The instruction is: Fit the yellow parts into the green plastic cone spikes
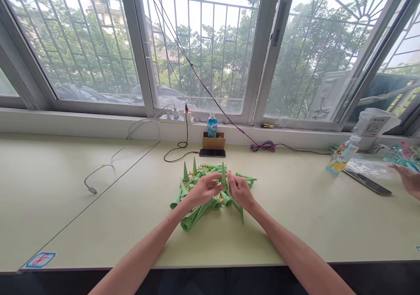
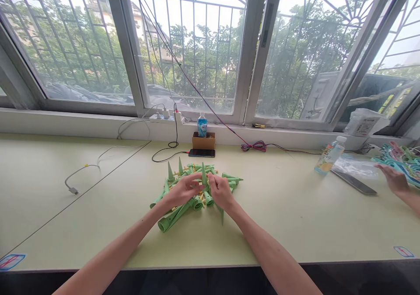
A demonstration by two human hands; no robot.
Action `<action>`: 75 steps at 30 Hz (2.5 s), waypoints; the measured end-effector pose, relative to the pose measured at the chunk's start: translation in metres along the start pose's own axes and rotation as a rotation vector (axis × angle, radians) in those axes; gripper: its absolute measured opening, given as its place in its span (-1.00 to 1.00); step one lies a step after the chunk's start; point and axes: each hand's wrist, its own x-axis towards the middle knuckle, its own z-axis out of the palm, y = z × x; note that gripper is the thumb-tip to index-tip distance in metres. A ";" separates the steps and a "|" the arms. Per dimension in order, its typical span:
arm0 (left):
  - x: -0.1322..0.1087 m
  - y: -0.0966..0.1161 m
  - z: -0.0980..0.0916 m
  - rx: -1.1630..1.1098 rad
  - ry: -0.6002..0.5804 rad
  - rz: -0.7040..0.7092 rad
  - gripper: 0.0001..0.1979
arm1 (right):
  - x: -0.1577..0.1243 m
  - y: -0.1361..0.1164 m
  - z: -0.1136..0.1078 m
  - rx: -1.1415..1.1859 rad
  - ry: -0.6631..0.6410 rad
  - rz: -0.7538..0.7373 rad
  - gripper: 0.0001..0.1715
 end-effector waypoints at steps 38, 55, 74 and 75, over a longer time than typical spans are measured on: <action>0.002 -0.003 -0.004 -0.122 0.076 -0.231 -0.57 | -0.002 0.003 -0.001 0.014 -0.051 -0.074 -0.55; 0.002 -0.012 0.001 0.171 0.100 0.066 -0.62 | -0.002 0.002 0.002 0.106 0.021 0.046 -0.34; 0.006 -0.010 -0.002 -0.202 0.082 -0.246 -0.36 | -0.003 0.001 -0.001 0.021 0.016 -0.088 -0.51; 0.006 -0.009 -0.002 -0.216 0.054 -0.274 -0.34 | -0.003 -0.001 -0.001 0.012 -0.008 -0.102 -0.51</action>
